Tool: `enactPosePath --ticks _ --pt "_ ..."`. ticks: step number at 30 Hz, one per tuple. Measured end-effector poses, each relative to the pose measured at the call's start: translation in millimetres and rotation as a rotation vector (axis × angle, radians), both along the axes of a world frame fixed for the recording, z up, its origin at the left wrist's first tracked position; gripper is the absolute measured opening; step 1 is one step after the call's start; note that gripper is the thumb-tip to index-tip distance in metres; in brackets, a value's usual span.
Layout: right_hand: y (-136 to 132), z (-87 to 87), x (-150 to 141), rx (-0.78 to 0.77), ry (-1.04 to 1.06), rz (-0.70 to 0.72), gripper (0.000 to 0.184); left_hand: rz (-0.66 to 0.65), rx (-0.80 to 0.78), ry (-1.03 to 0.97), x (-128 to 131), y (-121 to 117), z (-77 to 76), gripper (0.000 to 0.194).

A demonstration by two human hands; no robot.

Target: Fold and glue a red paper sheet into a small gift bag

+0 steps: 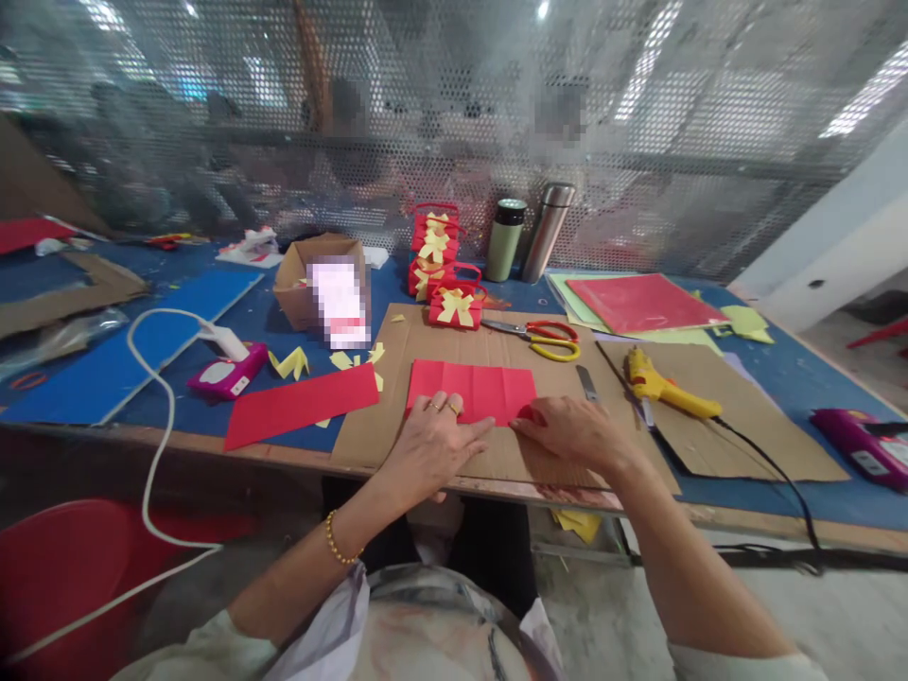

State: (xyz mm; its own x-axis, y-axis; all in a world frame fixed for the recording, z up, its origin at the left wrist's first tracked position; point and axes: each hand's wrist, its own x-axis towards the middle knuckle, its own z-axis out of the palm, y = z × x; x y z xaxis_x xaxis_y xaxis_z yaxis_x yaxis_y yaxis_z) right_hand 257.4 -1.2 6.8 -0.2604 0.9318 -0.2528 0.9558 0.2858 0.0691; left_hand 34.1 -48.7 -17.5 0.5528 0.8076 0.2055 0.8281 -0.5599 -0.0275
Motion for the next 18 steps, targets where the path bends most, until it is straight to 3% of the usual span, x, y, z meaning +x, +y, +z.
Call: enactPosePath --ticks 6,14,18 --pt "-3.4 6.3 2.6 -0.015 0.016 -0.018 0.038 0.007 0.032 -0.037 -0.1 3.1 -5.9 0.038" --pt "-6.8 4.9 12.5 0.010 0.053 -0.012 0.035 -0.005 -0.025 -0.010 -0.7 2.7 4.9 0.039" --pt "-6.0 1.9 18.1 0.020 0.081 -0.020 0.033 -0.001 -0.005 -0.025 -0.6 3.2 3.2 0.038"
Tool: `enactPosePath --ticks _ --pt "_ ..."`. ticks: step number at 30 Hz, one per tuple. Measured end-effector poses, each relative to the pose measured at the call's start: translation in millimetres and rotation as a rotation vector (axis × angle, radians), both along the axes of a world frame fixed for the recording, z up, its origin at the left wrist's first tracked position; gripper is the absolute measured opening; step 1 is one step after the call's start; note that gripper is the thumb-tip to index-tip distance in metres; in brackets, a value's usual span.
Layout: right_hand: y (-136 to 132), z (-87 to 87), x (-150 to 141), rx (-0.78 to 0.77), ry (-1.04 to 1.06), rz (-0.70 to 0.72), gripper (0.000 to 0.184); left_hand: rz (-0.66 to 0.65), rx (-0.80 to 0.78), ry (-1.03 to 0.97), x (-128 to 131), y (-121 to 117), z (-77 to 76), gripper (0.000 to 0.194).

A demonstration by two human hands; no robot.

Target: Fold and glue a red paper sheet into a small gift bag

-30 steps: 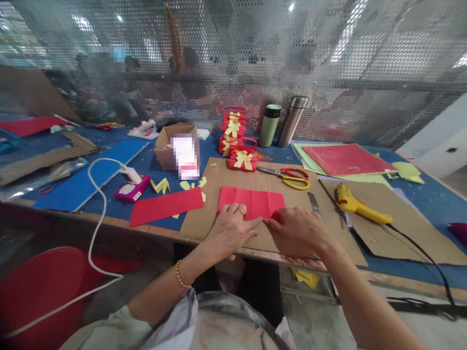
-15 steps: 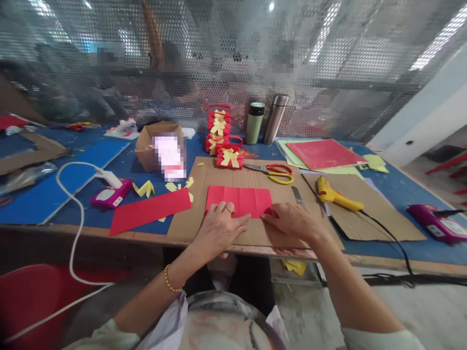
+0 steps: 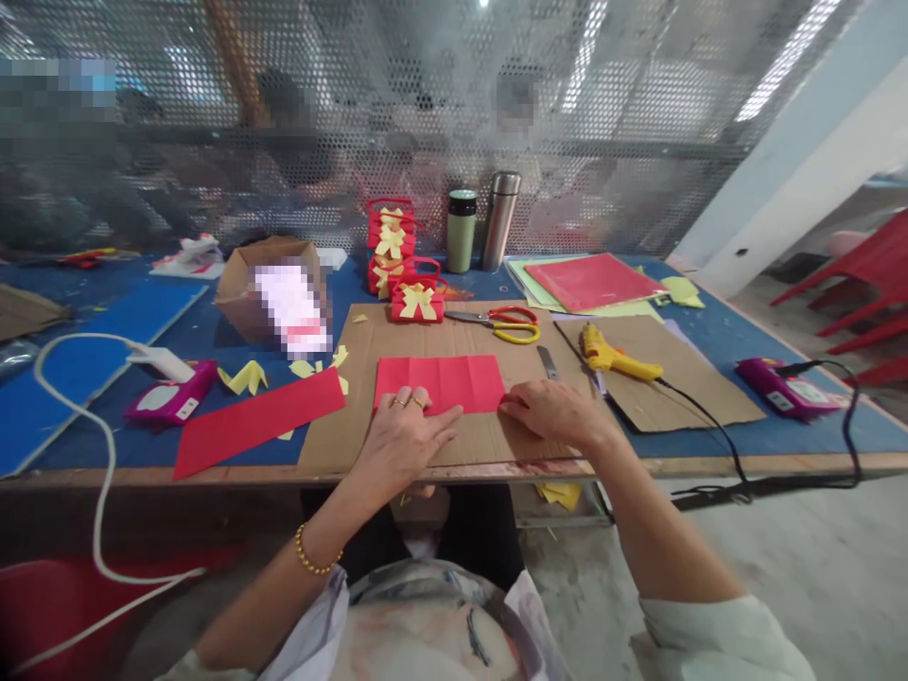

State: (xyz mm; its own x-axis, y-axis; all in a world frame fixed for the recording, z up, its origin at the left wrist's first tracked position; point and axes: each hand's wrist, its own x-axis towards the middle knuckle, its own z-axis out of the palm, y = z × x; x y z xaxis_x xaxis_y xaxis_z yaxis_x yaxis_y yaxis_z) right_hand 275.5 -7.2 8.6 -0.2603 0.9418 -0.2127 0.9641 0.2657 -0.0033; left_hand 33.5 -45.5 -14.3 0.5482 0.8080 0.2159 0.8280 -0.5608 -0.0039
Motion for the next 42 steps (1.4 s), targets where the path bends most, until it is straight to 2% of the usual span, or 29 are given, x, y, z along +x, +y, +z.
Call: enactPosePath --ticks 5,9,11,13,15,19,26,31,37,42 --pt "-6.1 6.1 1.0 0.012 -0.042 -0.070 0.036 0.010 0.038 -0.015 -0.1 2.3 -4.4 0.035" --pt "-17.1 10.2 -11.9 0.168 -0.009 -0.153 0.031 -0.001 0.055 -0.032 -1.1 3.4 -6.3 0.036" --pt "-19.6 6.5 -21.7 0.260 0.107 -0.076 0.028 -0.001 0.058 -0.038 -1.1 3.4 -6.3 0.036" --pt "-18.4 -1.3 -30.8 0.277 0.231 0.073 0.027 0.006 0.047 -0.035 -0.7 3.2 -5.3 0.036" --pt "-13.9 -10.5 -36.4 0.238 0.287 0.139 0.026 0.015 0.033 -0.023 -0.2 2.8 -3.8 0.037" --pt "0.6 -20.4 -33.7 0.140 0.238 0.038 0.026 0.024 0.018 -0.004 0.1 2.1 -3.3 0.037" --pt "20.0 3.2 -23.6 -0.078 0.247 0.049 0.030 0.032 0.074 -0.030 -0.6 2.0 -10.5 0.038" --pt "24.4 8.0 -15.3 -0.333 0.355 -0.049 0.027 0.024 0.048 -0.025 -0.4 1.2 -6.3 0.038" --pt "21.9 0.6 -2.6 -0.328 0.356 -0.067 0.029 0.013 0.017 -0.019 -1.1 -0.2 -1.7 0.037" --pt "21.4 -5.0 7.3 -0.340 0.353 -0.115 0.028 0.026 0.079 -0.046 -0.3 -0.1 -10.5 0.034"
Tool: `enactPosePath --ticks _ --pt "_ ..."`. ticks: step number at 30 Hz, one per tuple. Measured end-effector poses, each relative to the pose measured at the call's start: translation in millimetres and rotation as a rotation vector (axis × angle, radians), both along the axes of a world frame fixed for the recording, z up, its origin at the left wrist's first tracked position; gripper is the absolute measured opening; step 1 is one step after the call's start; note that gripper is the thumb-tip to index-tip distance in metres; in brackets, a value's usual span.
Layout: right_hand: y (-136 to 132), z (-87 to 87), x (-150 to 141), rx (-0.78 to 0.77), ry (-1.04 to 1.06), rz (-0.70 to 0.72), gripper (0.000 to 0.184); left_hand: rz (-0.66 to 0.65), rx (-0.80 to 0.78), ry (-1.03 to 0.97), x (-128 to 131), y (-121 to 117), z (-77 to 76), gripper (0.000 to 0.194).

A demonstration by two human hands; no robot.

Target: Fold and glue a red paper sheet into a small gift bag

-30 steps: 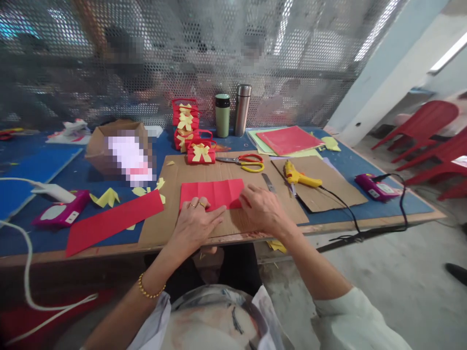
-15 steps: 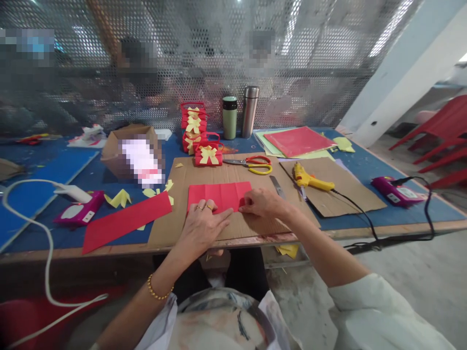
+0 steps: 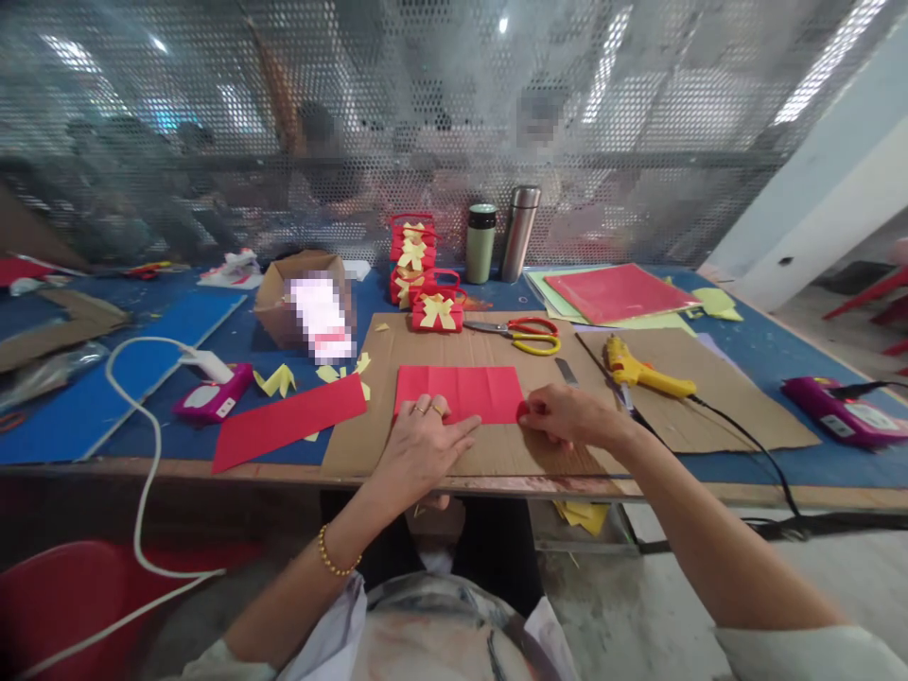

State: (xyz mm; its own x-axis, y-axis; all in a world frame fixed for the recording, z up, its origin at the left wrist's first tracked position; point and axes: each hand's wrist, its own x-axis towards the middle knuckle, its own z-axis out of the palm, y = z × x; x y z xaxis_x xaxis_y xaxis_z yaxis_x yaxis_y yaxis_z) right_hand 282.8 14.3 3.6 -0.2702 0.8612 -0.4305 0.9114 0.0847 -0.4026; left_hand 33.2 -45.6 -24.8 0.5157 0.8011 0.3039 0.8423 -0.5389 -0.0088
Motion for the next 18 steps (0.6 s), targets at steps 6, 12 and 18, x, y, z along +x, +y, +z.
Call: enactPosePath --ticks 6,12,18 --pt "-14.0 0.1 5.8 0.267 -0.124 -0.047 0.030 0.002 0.024 -0.003 0.7 -0.8 -5.5 0.035" --pt "-23.7 -9.3 -27.5 0.508 0.099 0.112 0.029 -0.013 -0.039 0.053 0.8 -0.8 3.8 0.037" --pt "-6.9 -15.7 -38.5 0.465 -0.113 0.138 0.020 0.001 -0.035 -0.022 1.4 -0.7 1.9 0.030"
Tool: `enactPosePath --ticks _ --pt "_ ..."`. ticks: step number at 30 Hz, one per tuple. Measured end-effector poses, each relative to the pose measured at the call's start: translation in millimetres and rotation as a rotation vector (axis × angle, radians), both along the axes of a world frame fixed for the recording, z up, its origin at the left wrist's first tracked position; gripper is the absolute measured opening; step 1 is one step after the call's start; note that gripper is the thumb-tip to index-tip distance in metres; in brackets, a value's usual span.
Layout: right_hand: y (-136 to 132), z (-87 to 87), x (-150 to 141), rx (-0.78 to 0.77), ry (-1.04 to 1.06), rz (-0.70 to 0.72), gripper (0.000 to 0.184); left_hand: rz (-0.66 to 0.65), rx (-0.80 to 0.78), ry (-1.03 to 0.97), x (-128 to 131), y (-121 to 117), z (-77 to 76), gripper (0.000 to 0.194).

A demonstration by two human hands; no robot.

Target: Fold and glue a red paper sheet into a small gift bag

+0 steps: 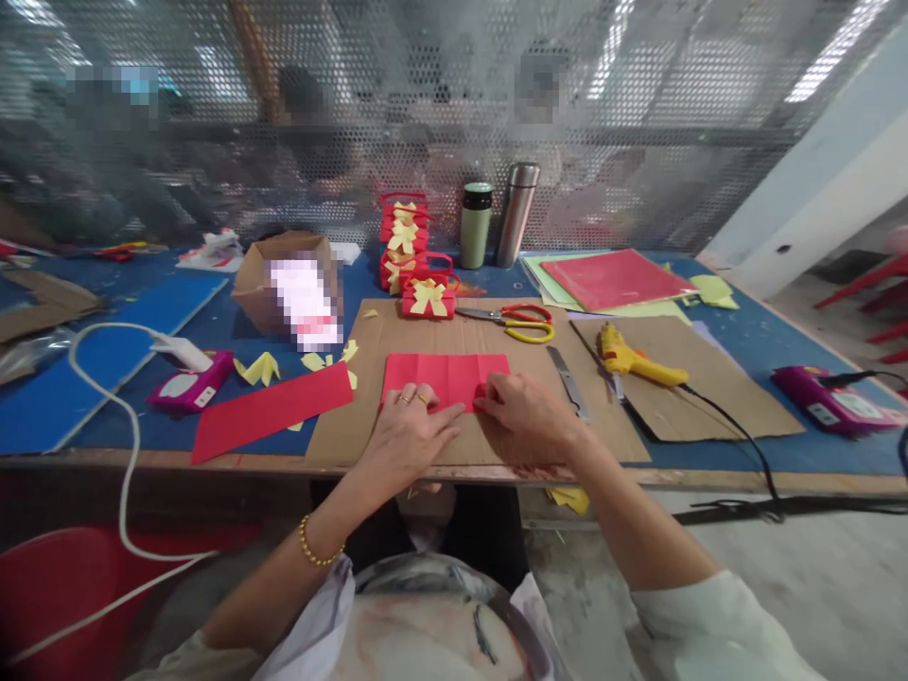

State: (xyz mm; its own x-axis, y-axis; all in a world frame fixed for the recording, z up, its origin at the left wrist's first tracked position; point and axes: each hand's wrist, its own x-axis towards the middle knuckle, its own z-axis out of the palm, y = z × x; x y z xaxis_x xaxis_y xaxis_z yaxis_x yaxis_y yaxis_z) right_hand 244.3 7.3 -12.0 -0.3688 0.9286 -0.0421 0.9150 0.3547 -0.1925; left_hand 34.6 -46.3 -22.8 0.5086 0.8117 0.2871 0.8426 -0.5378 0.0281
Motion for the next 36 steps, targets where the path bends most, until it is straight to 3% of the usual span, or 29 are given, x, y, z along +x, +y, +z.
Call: enactPosePath --ticks 3,5,7,9,13,19,29,36 --pt "4.1 4.5 3.9 -0.097 0.027 0.005 0.022 -0.019 -0.038 -0.158 -9.7 3.6 -2.2 0.024" --pt "5.0 7.8 5.3 -0.146 0.042 0.004 0.023 -0.040 -0.115 -0.369 -20.5 9.9 0.5 0.019" --pt "5.8 10.0 5.6 -0.165 0.040 0.021 0.024 0.026 -0.193 -0.552 -30.7 18.1 8.1 0.018" --pt "6.7 10.5 5.8 -0.179 0.043 0.037 0.025 0.112 -0.258 -0.599 -35.4 25.6 19.0 0.016" --pt "7.8 6.9 6.4 -0.137 0.022 0.049 0.024 0.189 -0.453 -0.343 -21.7 31.6 35.5 0.024" --pt "5.2 0.0 7.3 -0.037 -0.057 0.056 0.025 0.243 -0.366 0.020 7.7 32.8 27.6 0.041" --pt "0.4 2.5 6.3 -0.032 -0.061 0.040 0.028 0.164 -0.490 -0.015 -22.0 33.3 45.1 0.044" --pt "-1.8 5.8 5.6 -0.054 -0.058 0.030 0.028 0.153 -0.463 -0.042 -48.4 30.9 42.7 0.044"
